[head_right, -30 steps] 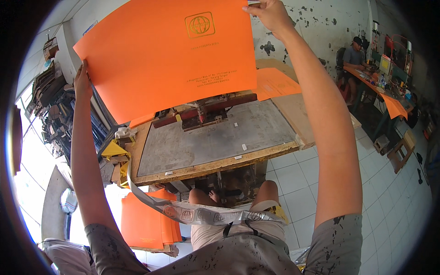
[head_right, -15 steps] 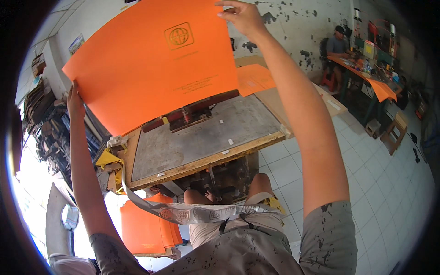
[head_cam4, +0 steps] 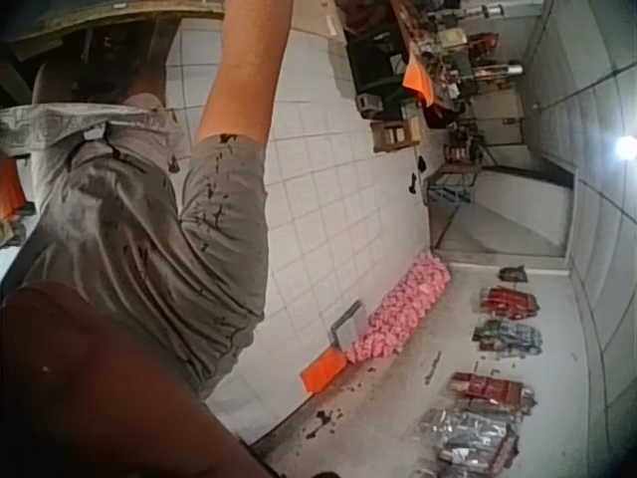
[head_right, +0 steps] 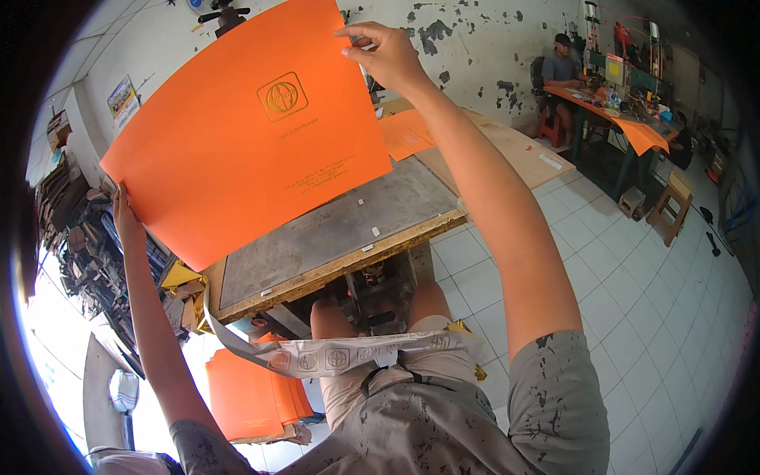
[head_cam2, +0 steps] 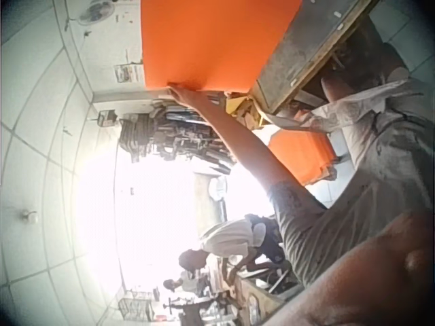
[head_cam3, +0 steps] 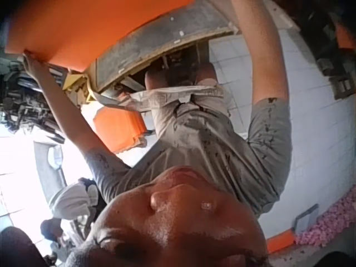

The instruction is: The person holds and folds printed folder covers along their centers by hand.

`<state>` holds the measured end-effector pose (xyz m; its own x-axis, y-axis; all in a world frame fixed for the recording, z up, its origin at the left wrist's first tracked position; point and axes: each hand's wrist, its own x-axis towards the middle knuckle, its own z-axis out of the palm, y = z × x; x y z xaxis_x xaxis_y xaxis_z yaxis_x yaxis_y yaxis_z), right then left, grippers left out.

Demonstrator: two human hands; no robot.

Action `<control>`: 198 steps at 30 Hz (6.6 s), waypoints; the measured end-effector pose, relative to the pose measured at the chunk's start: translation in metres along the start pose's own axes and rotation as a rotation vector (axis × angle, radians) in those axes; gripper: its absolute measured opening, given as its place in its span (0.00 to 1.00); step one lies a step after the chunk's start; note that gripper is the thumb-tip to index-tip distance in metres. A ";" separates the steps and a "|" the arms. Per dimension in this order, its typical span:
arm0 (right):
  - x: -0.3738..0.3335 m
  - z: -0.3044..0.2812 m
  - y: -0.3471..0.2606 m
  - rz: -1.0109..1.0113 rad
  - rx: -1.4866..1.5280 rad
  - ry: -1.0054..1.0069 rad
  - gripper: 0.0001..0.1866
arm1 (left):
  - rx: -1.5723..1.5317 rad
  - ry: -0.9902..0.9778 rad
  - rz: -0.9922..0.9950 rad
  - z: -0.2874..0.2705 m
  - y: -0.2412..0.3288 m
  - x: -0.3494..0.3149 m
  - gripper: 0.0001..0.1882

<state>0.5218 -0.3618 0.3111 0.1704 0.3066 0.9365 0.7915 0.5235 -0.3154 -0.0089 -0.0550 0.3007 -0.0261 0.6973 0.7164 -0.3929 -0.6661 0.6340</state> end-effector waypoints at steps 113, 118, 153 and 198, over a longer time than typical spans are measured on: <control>-0.020 0.025 0.059 -0.016 0.116 -0.133 0.32 | 0.142 -0.086 0.148 0.030 -0.044 0.003 0.25; -0.030 0.020 0.054 0.039 0.194 -0.155 0.33 | 0.179 -0.059 0.144 0.027 -0.044 -0.012 0.25; -0.282 0.060 0.135 0.770 0.026 -0.250 0.30 | 1.025 0.617 0.437 0.061 -0.080 -0.365 0.48; -0.280 0.060 0.139 0.765 0.016 -0.270 0.29 | 1.375 -0.225 -0.075 0.032 -0.166 -0.324 0.26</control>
<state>0.5489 -0.3275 -0.0038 0.5119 0.7643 0.3922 0.5046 0.1020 -0.8573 0.0947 -0.1786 -0.0274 0.1524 0.7725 0.6165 0.8234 -0.4443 0.3530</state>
